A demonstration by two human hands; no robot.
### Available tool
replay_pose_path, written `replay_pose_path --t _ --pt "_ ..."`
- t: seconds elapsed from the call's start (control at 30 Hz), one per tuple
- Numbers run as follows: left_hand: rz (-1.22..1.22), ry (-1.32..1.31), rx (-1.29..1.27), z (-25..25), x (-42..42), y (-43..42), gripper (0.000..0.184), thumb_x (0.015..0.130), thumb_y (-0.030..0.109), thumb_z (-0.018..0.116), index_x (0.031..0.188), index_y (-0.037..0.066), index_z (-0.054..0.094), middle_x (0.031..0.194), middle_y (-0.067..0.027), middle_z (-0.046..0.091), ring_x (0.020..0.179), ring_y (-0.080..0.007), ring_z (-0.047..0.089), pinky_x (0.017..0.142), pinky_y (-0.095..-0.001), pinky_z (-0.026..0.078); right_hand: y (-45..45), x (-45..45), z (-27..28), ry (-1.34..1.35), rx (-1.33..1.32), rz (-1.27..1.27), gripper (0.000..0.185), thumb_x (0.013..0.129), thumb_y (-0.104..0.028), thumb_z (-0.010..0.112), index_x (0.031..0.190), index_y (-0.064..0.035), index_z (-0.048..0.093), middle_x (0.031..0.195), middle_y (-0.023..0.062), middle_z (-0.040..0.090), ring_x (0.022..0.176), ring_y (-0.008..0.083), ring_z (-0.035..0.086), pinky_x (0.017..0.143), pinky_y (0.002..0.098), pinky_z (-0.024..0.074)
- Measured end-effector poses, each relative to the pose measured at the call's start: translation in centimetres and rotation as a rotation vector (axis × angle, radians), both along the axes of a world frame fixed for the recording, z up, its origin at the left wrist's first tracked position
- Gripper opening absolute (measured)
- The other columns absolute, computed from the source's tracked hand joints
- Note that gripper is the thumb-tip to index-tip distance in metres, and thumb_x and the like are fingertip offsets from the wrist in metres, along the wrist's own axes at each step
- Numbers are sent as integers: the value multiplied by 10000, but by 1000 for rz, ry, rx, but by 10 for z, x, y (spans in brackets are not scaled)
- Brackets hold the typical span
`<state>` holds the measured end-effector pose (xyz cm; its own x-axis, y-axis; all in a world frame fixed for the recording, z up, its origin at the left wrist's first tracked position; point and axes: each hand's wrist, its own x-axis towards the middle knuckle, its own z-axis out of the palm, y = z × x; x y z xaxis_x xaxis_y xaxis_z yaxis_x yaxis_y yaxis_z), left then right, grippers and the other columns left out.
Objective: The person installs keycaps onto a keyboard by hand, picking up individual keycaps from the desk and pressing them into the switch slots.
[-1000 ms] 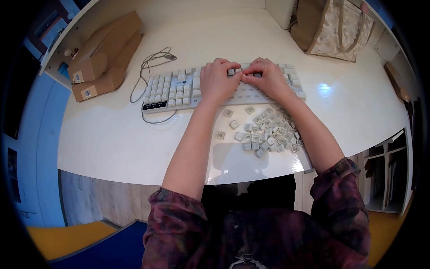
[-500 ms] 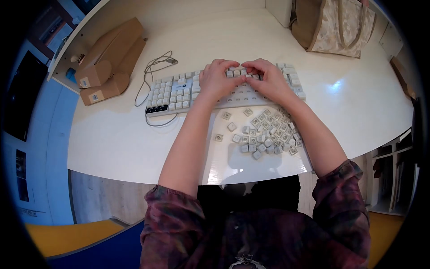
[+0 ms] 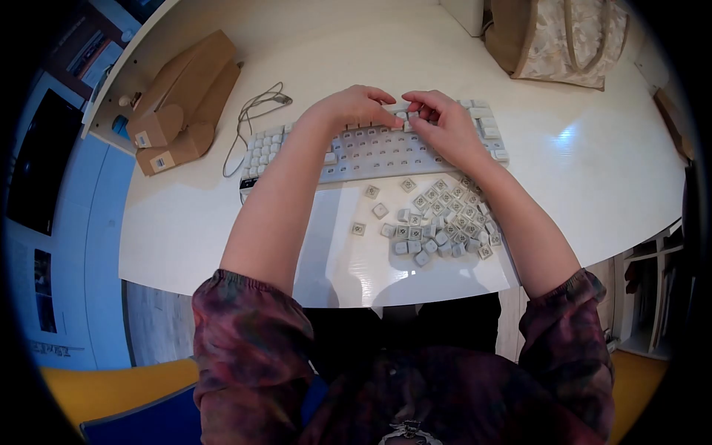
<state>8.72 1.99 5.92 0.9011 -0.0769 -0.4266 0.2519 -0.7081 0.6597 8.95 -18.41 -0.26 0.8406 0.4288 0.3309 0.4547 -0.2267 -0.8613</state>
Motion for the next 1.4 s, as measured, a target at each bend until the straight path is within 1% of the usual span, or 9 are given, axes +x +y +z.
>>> replay_pose_path --t 0.03,0.13,0.23,0.43,0.63,0.73,1.03,1.27,1.4 --pt "-9 23 3 4 0 -1 840 698 381 889 1410 71 571 1347 -144 613 1248 -258 562 1059 -355 415 1 0 0 -4 0 -5 367 868 -33 654 1235 -32 664 995 25 633 849 100 564 791 250 491" --pt "-14 72 17 8 4 0 826 709 382 890 1411 88 568 1346 -125 602 1238 -242 549 1044 -346 412 2 -2 0 -30 -13 -40 368 827 -95 674 1192 -52 684 1011 90 684 880 206 653 810 328 533" --pt "-9 100 27 10 5 -3 801 706 371 894 1396 115 579 1312 -108 607 1213 -226 550 1026 -342 419 3 -3 1 -21 -8 -15 361 869 -48 661 1230 -36 668 987 44 655 859 115 590 800 261 501" --pt "-11 63 -3 -2 7 5 761 700 371 899 1364 139 611 1280 -82 623 1160 -205 577 989 -333 444 7 -5 -1 -260 -218 -47 239 842 -146 718 1067 -67 732 969 63 651 878 217 608 781 340 506" --pt "-8 -13 -16 -3 -1 8 791 711 397 892 1385 106 599 1343 -106 608 1183 -218 584 1013 -331 445 7 -9 4 -288 -223 -78 163 832 -202 754 960 -103 755 958 45 640 929 242 607 780 361 503" --pt "-13 -6 -41 -2 0 9 808 711 408 894 1389 86 592 1352 -109 603 1189 -214 583 1015 -332 444 9 -9 5 -298 -219 -89 169 864 -265 728 892 -101 763 942 68 658 960 275 628 807 405 520" --pt "-22 9 -65 2 -6 10 844 707 460 888 1399 89 578 1309 -120 629 1134 -205 616 987 -333 458 10 -11 7 -379 -239 -88 134 839 -226 744 857 -94 748 950 55 663 948 257 638 781 393 529" --pt "-17 8 -60 5 -9 8 842 711 453 886 1404 90 573 1276 -129 646 1128 -203 622 986 -332 464 7 -8 6 -309 -240 -54 121 831 -191 750 929 -121 757 1001 33 646 929 238 634 783 362 515" --pt "-30 7 -45 2 -6 10 845 717 453 881 1414 94 566 1315 -127 627 1162 -215 607 1005 -343 455 8 -7 5 -308 -239 -47 126 827 -182 756 934 -115 763 985 40 652 923 242 633 783 363 515"
